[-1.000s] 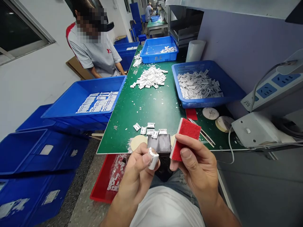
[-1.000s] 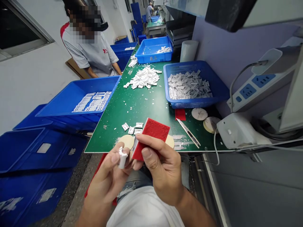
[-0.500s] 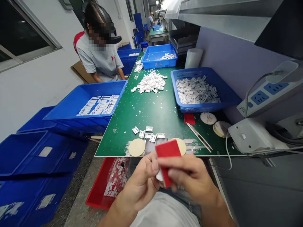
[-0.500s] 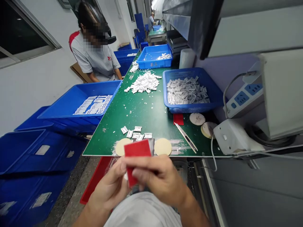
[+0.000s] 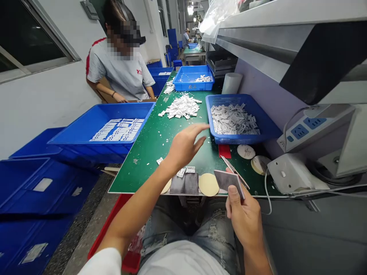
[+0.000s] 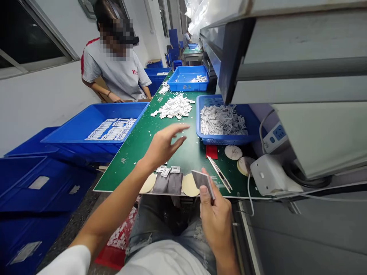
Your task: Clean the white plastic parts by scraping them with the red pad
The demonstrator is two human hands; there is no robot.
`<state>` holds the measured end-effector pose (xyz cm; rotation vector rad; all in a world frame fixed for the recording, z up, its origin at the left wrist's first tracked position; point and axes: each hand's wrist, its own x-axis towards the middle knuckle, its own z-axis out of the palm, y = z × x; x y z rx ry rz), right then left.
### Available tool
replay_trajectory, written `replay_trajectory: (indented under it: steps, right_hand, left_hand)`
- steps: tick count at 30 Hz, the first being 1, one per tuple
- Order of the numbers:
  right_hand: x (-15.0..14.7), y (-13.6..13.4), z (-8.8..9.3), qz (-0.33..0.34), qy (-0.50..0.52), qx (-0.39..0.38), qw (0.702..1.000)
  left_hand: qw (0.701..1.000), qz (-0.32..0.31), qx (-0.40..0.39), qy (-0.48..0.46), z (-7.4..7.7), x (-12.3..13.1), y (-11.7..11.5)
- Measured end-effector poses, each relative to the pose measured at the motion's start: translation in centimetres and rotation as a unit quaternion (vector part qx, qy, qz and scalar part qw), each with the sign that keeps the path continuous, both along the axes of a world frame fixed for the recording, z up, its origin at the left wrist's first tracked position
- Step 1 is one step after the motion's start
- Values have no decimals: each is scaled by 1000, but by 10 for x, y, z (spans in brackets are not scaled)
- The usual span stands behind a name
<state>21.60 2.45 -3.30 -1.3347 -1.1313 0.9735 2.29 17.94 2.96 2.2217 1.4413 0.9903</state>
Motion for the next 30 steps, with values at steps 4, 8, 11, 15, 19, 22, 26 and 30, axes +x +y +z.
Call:
replay_trajectory:
  steps: [4, 8, 11, 15, 19, 22, 26, 30]
  right_hand:
    - [4, 5, -17, -73, -46, 121, 989]
    - [-15, 24, -10, -22, 313, 37, 949]
    - [-29, 35, 1, 25, 506, -111, 855]
    - [-40, 38, 3, 61, 579, -229, 780]
    - [-55, 36, -4, 103, 637, -254, 720]
    - [-68, 38, -6, 122, 640, -273, 708]
    - [-79, 35, -1, 140, 589, -289, 742]
    - [-81, 18, 12, 180, 512, -216, 812]
  left_hand:
    - [994, 64, -80, 42, -47, -49, -44]
    - [987, 97, -131, -7, -71, -75, -47]
    - [976, 133, -136, -102, -74, -75, -36]
    - [928, 186, -123, -299, -69, -63, -51]
    - [841, 226, -129, -474, -64, -46, -98]
    - [752, 215, -199, -591, -55, -36, -127]
    - [553, 161, -333, -747, -41, -34, -139]
    - [478, 132, -379, -781, -33, -39, -140]
